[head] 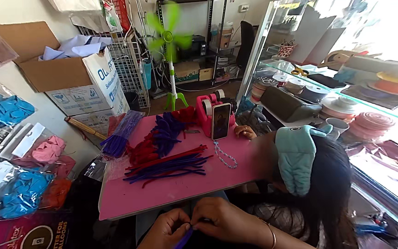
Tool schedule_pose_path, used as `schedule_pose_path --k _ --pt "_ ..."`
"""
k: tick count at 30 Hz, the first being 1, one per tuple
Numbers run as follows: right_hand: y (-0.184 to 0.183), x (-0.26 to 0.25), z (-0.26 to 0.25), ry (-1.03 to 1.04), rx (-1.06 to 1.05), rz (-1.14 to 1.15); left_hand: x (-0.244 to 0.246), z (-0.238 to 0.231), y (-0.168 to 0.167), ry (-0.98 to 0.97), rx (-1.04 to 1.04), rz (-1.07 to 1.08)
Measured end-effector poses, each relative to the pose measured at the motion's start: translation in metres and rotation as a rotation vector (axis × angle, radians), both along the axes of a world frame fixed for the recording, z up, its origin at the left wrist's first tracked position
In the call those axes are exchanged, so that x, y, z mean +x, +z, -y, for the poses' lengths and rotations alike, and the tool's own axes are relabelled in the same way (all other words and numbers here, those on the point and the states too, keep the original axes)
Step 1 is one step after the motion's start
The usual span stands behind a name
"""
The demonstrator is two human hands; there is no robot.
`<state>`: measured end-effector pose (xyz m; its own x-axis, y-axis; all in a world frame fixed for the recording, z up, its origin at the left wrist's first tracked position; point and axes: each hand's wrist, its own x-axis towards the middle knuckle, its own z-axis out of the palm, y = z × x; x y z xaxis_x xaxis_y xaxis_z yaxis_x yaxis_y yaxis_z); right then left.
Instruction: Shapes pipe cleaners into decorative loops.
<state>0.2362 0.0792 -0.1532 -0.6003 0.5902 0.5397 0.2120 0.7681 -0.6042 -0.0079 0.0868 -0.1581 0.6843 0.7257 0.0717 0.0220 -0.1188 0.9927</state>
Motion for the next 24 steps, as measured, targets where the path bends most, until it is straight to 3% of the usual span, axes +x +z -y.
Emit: schedule_pose_path --k 4,9,12,14,15,18,20,24 --pt "-0.006 -0.012 -0.002 -0.106 -0.225 -0.279 0.017 0.007 0.001 0.323 0.256 0.009" --pt "-0.002 -0.046 -0.007 -0.229 -0.853 -0.692 0.043 -0.001 0.005 0.823 1.022 -0.413" --pt "0.007 -0.058 -0.012 -0.274 -1.045 -0.779 0.044 -0.009 0.003 0.915 1.177 -0.526" --pt "0.008 -0.052 -0.019 -0.214 -0.957 -0.654 0.038 -0.010 0.006 0.885 1.040 -0.489" --pt "0.008 -0.044 -0.024 -0.173 -0.815 -0.533 0.031 -0.009 0.009 0.826 0.888 -0.438" --pt "0.011 -0.021 -0.042 -0.193 -0.050 -0.113 0.005 -0.013 0.019 0.525 0.352 -0.220" --pt "0.019 -0.016 -0.046 -0.196 0.319 0.081 -0.007 -0.017 0.021 0.310 0.081 -0.053" --pt "0.020 -0.019 -0.044 -0.022 0.448 0.041 -0.012 -0.017 0.018 0.072 -0.197 0.165"
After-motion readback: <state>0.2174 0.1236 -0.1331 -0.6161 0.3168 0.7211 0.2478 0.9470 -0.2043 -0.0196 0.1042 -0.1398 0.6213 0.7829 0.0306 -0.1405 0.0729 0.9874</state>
